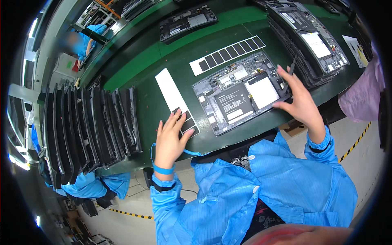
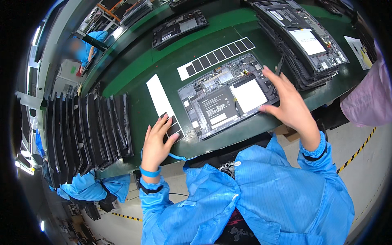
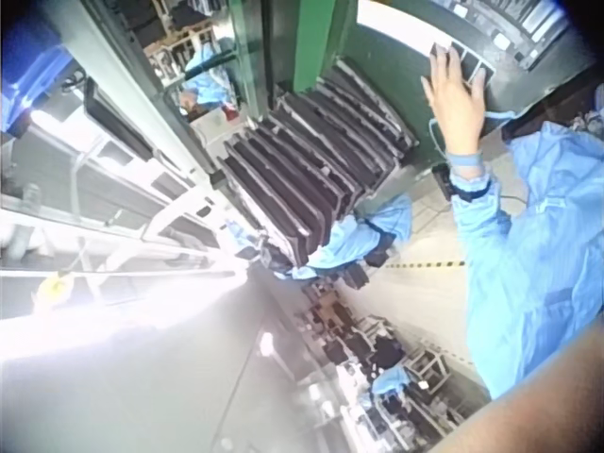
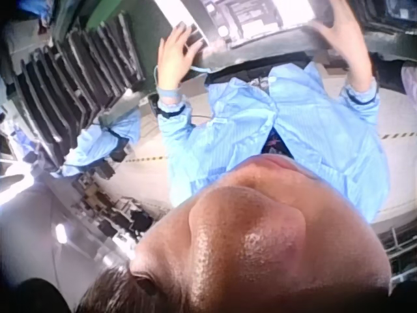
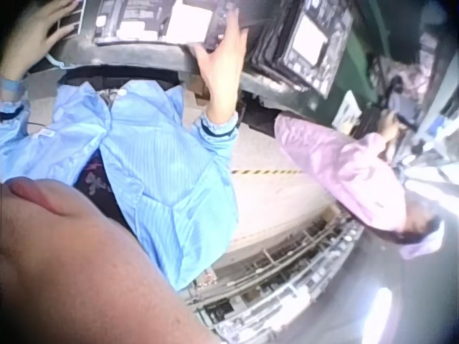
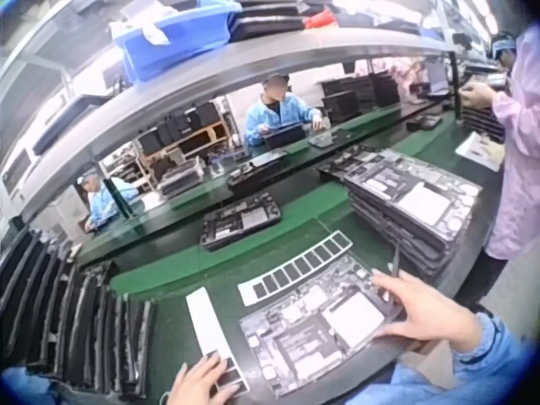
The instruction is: Assembling internal components of a laptop or electronic device at a factory workstation.
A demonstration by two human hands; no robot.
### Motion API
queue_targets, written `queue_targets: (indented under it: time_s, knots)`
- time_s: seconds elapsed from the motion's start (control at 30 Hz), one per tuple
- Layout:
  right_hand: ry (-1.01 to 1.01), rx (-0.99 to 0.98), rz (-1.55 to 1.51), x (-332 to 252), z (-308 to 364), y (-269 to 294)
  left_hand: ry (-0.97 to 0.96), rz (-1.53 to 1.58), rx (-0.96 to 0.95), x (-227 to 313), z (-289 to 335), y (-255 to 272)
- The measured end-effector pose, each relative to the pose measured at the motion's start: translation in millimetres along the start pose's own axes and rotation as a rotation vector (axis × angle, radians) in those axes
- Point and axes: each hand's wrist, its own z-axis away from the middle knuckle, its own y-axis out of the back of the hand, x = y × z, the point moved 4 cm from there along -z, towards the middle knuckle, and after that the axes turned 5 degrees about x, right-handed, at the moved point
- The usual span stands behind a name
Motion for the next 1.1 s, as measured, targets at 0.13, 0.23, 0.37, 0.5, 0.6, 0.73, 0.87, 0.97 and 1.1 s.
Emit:
queue_targets:
  time_s: [0.13, 0.23, 0.37, 0.5, 0.6, 0.73, 0.87, 0.97, 1.1]
  knots:
    - [-0.146, -0.055, -0.698, -17, -49, -7, -0.043, 0.021, 0.028, 12, -57, 37]
    - [-0.2, -0.206, -0.825, -57, -116, -50, -0.213, 0.244, 0.159, 15, -115, 25]
    - [-0.255, -0.148, -0.709, -23, -178, -128, -0.308, 0.244, 0.048, 11, -167, -29]
    - [-0.386, -0.152, -0.821, -2, -185, -155, -0.325, 0.179, 0.032, 6, -167, -40]
    - [-0.316, -0.037, -0.676, -4, -184, -152, -0.336, 0.137, 0.078, 9, -162, -40]
    - [-0.34, -0.093, -0.631, 0, -181, -149, -0.3, 0.147, 0.069, 11, -161, -40]
    - [-0.299, -0.081, -0.676, -1, -181, -148, -0.286, 0.168, 0.066, 9, -162, -40]
    - [-0.255, -0.087, -0.652, -4, -181, -145, -0.28, 0.191, 0.08, 8, -165, -42]
    - [-0.27, -0.139, -0.652, -4, -181, -150, -0.277, 0.21, 0.11, 7, -163, -44]
